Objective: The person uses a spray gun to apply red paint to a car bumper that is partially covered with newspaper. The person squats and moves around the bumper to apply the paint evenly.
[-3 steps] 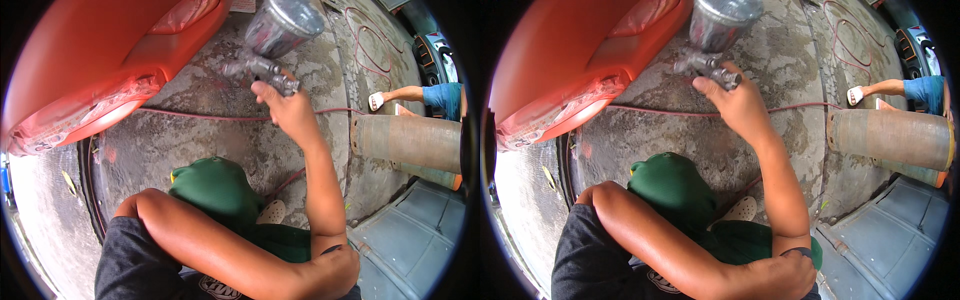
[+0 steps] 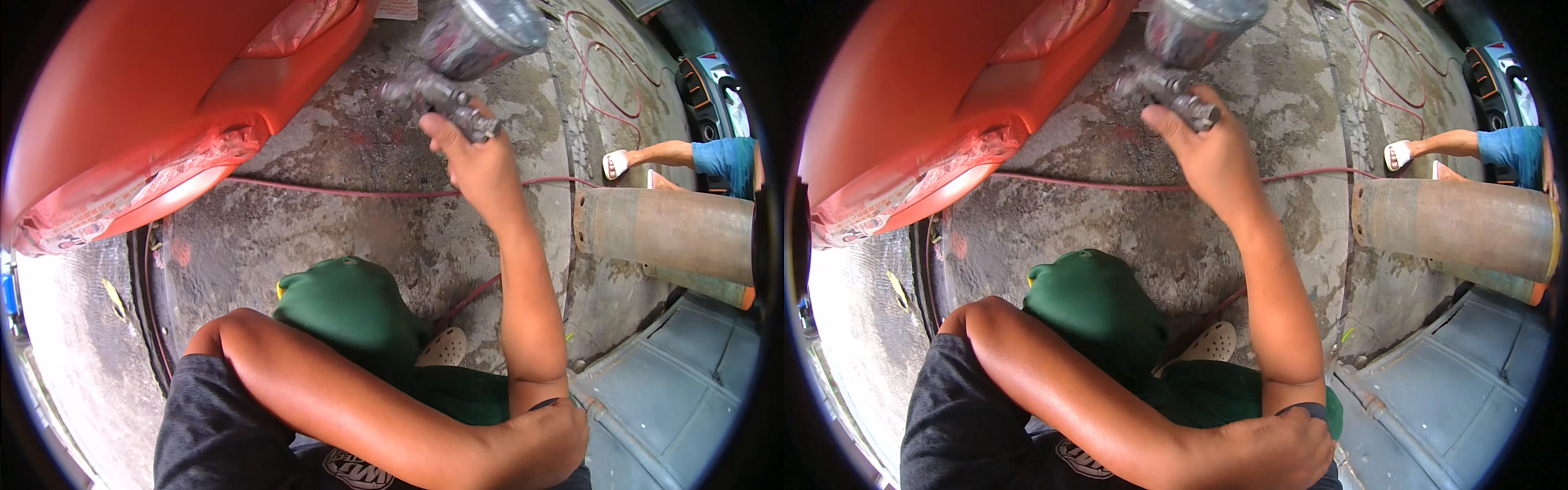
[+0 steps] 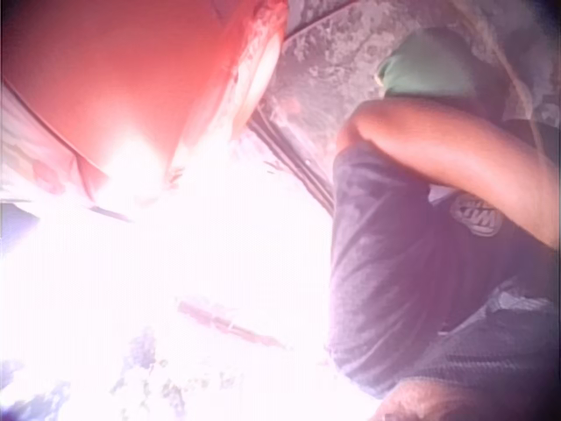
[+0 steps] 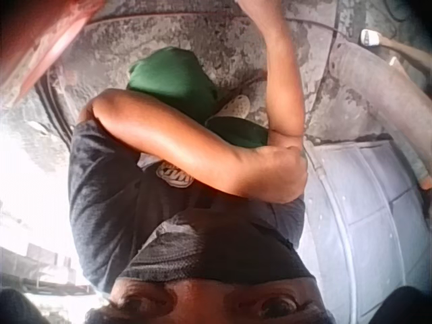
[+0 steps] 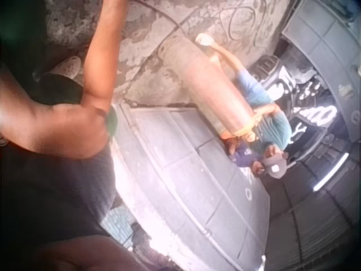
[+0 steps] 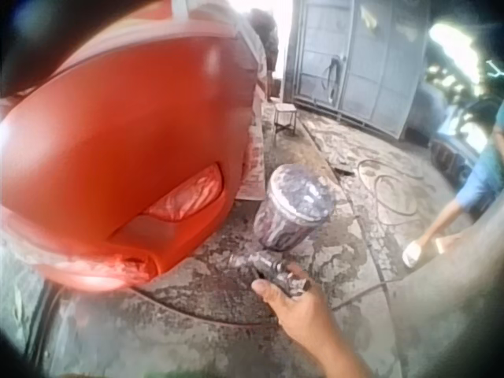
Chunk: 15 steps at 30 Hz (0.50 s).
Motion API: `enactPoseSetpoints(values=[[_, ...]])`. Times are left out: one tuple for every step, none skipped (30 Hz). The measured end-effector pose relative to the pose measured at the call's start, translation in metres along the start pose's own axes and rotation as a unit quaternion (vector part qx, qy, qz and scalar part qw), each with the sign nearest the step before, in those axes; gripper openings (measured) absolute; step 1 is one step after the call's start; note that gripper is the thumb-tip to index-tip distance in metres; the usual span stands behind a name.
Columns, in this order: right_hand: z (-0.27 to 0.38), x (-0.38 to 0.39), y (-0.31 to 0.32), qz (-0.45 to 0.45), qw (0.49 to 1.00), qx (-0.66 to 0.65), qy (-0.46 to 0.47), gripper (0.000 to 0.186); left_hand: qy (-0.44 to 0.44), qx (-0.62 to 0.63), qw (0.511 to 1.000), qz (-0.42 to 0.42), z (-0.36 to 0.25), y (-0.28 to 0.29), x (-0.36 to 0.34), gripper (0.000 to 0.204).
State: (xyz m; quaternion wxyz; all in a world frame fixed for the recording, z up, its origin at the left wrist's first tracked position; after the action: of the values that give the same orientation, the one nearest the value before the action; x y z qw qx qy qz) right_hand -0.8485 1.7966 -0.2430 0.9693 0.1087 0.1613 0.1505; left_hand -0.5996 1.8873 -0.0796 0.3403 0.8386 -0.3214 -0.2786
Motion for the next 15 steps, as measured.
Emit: enactPoseSetpoints(values=[[-0.004, -0.007, 0.009, -0.019, 1.000, 0.010, 0.005, 0.044, -0.008, 0.006, 1.000, -0.001, 0.002, 0.000, -0.003, 0.026], [-0.007, -0.014, 0.020, -0.039, 0.999, 0.021, 0.012, 0.044, -0.020, -0.007, 1.000, 0.007, 0.002, -0.005, -0.006, 0.025], [-0.010, -0.020, 0.031, -0.060, 0.997, 0.034, 0.018, 0.043, -0.032, -0.020, 0.999, 0.014, 0.005, -0.010, -0.009, 0.024], [-0.008, -0.023, 0.038, -0.065, 0.997, 0.035, -0.002, 0.043, -0.036, -0.031, 0.999, 0.025, 0.007, -0.010, -0.013, 0.024], [-0.008, -0.025, 0.046, -0.072, 0.997, 0.037, -0.020, 0.044, -0.033, -0.014, 0.998, 0.046, 0.012, -0.011, -0.019, 0.028], [-0.005, -0.027, 0.053, -0.074, 0.997, 0.025, -0.017, 0.049, -0.032, 0.002, 0.997, 0.067, 0.018, -0.012, -0.026, 0.035], [-0.008, -0.022, 0.059, -0.063, 0.996, 0.024, -0.050, 0.051, -0.027, 0.028, 0.995, 0.089, 0.019, -0.010, -0.032, 0.045], [-0.007, -0.014, 0.061, -0.047, 0.995, 0.020, -0.083, 0.053, 0.005, 0.098, 0.994, -0.040, 0.024, 0.000, -0.036, 0.034], [-0.001, -0.007, 0.073, -0.038, 0.993, 0.024, -0.112, 0.056, -0.003, 0.159, 0.984, -0.085, 0.028, 0.013, -0.041, 0.035], [0.003, 0.003, 0.085, -0.020, 0.991, 0.021, -0.133, 0.064, -0.021, 0.196, 0.976, -0.096, 0.029, 0.017, -0.046, 0.033], [0.012, 0.017, 0.090, -0.022, 0.990, 0.007, -0.141, 0.060, -0.033, 0.229, 0.967, -0.111, 0.027, 0.021, -0.048, 0.032], [0.025, 0.031, 0.097, -0.026, 0.989, -0.006, -0.145, 0.056, -0.029, 0.259, 0.961, -0.097, 0.023, 0.020, -0.052, 0.031], [0.034, 0.049, 0.101, -0.024, 0.988, -0.021, -0.149, 0.052, -0.022, 0.288, 0.953, -0.087, 0.019, 0.019, -0.054, 0.030], [0.034, 0.075, 0.108, 0.029, 0.984, 0.003, -0.175, 0.045, -0.002, 0.269, 0.960, -0.082, 0.009, 0.023, -0.053, 0.028], [0.047, 0.098, 0.110, 0.062, 0.980, 0.037, -0.184, 0.040, 0.032, 0.256, 0.963, -0.074, -0.003, 0.031, -0.053, 0.028]])
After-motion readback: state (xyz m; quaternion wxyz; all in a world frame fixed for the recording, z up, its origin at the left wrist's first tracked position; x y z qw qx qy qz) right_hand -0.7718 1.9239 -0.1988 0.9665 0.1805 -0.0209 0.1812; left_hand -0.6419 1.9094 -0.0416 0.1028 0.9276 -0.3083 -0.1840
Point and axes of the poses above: each hand's wrist, its own x-axis away from the middle knuckle, its own y-axis out of the back of the hand, z = x × y, the point moved 9 cm from there along -x, towards the middle knuckle, and after that the axes turned 15 degrees about y, right-handed, at the moved point
